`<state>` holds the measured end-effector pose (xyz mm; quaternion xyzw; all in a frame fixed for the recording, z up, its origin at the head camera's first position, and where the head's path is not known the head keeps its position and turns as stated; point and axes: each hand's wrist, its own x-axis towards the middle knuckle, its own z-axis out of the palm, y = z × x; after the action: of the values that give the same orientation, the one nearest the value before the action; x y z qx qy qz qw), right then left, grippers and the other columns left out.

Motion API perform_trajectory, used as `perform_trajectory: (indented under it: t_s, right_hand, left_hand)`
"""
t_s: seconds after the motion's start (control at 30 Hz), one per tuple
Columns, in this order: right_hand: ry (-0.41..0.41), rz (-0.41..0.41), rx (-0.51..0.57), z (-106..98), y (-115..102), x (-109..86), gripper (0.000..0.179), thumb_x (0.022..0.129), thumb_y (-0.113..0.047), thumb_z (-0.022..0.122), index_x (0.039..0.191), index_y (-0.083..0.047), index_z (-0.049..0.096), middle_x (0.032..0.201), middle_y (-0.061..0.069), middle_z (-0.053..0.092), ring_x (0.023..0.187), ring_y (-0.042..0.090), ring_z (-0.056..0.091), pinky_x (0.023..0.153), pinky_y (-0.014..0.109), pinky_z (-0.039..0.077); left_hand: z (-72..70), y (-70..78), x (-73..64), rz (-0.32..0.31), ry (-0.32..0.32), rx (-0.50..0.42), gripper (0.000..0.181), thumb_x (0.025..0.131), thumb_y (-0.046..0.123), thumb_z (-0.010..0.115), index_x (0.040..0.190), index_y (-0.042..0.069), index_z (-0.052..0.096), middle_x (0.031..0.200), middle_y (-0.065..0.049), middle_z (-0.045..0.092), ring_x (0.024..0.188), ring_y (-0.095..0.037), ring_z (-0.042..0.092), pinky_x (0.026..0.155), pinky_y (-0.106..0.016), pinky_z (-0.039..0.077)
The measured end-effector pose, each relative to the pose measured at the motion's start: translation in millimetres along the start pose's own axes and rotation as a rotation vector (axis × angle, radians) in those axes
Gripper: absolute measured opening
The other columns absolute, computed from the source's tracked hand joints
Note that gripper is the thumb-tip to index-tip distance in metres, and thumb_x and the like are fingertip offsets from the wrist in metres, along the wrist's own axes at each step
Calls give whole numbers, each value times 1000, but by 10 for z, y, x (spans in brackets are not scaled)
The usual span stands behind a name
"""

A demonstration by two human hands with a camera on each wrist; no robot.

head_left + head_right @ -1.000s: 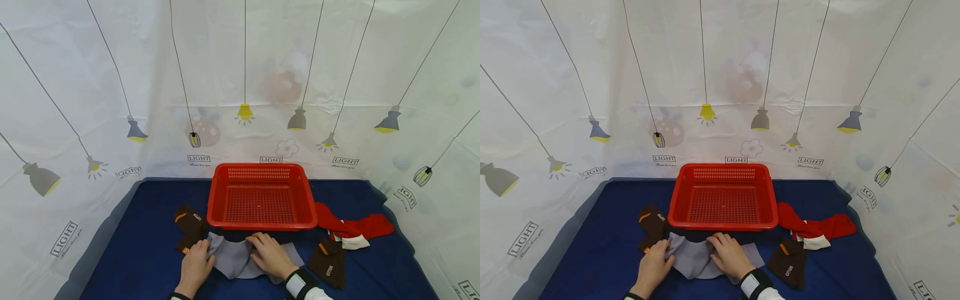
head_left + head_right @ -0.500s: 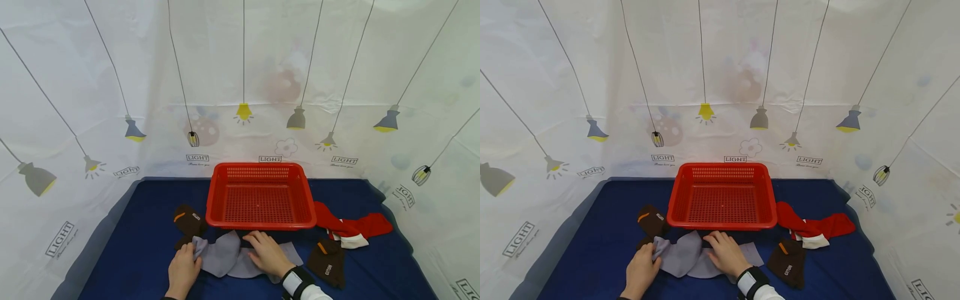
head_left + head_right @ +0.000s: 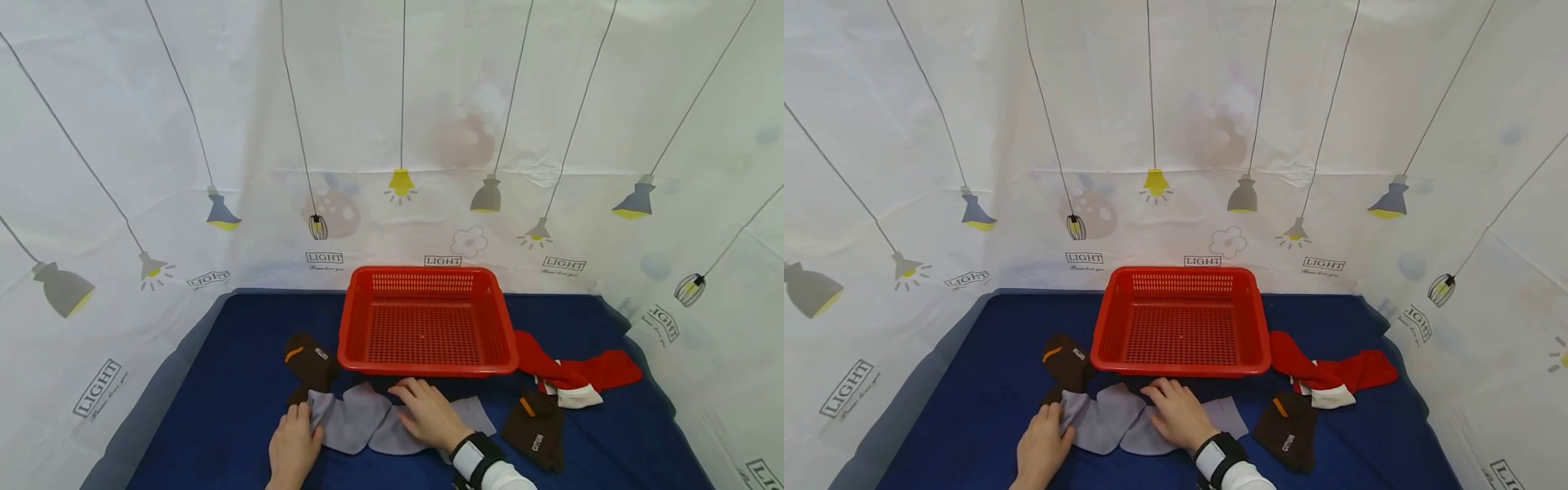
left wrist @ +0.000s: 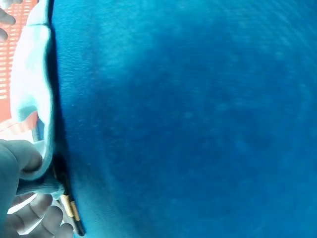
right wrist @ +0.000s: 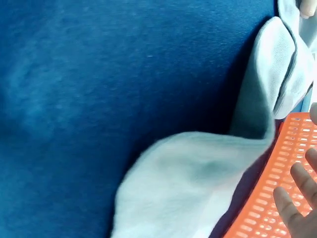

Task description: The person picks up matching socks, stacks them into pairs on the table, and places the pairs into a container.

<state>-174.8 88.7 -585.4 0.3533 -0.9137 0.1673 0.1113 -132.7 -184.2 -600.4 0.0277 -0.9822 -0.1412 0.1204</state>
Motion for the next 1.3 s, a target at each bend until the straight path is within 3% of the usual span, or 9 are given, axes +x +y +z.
perform_trajectory:
  t_s: [0.2,0.37,0.73,0.9,1.1,1.3]
  right_hand:
    - [-13,-13,8,-14,-69,90,51,79,-25,69,128,-20,53,120,0,52,100,17,55,75,35,47]
    - [-29,-32,-26,19,-105,143,57,76,-28,70,129,-19,52,124,4,52,102,20,56,74,36,49]
    - [-220,6,-91,92,-195,272,67,77,-42,68,137,-24,43,134,6,46,109,24,53,76,41,49]
    - [-222,-17,-125,159,-206,331,69,75,-45,69,137,-25,43,135,4,45,112,23,52,78,40,48]
    - [-249,-41,-153,187,-229,380,70,75,-44,70,137,-27,43,136,3,44,114,22,51,79,37,48]
    - [-228,-99,-125,192,-251,437,62,74,-35,72,131,-25,49,129,1,50,101,19,58,71,31,50]
  left_hand:
    - [-29,45,9,44,130,-39,41,64,22,77,97,8,58,94,-9,55,78,-29,55,62,-43,45]
    - [-47,86,12,91,161,-61,46,65,26,77,104,9,61,105,-8,57,86,-29,56,67,-44,47]
    - [-5,45,-44,132,51,-39,67,65,34,76,124,11,55,126,-8,53,97,-30,56,70,-44,47]
    - [14,47,-64,152,50,-26,70,62,32,78,125,10,55,124,-8,53,95,-29,56,67,-43,47]
    - [44,39,-85,136,-8,-10,67,64,30,76,125,11,54,121,-8,54,96,-29,55,69,-44,47]
    - [65,13,-97,130,-19,-4,55,64,24,75,116,11,59,106,-7,57,86,-28,56,66,-43,46]
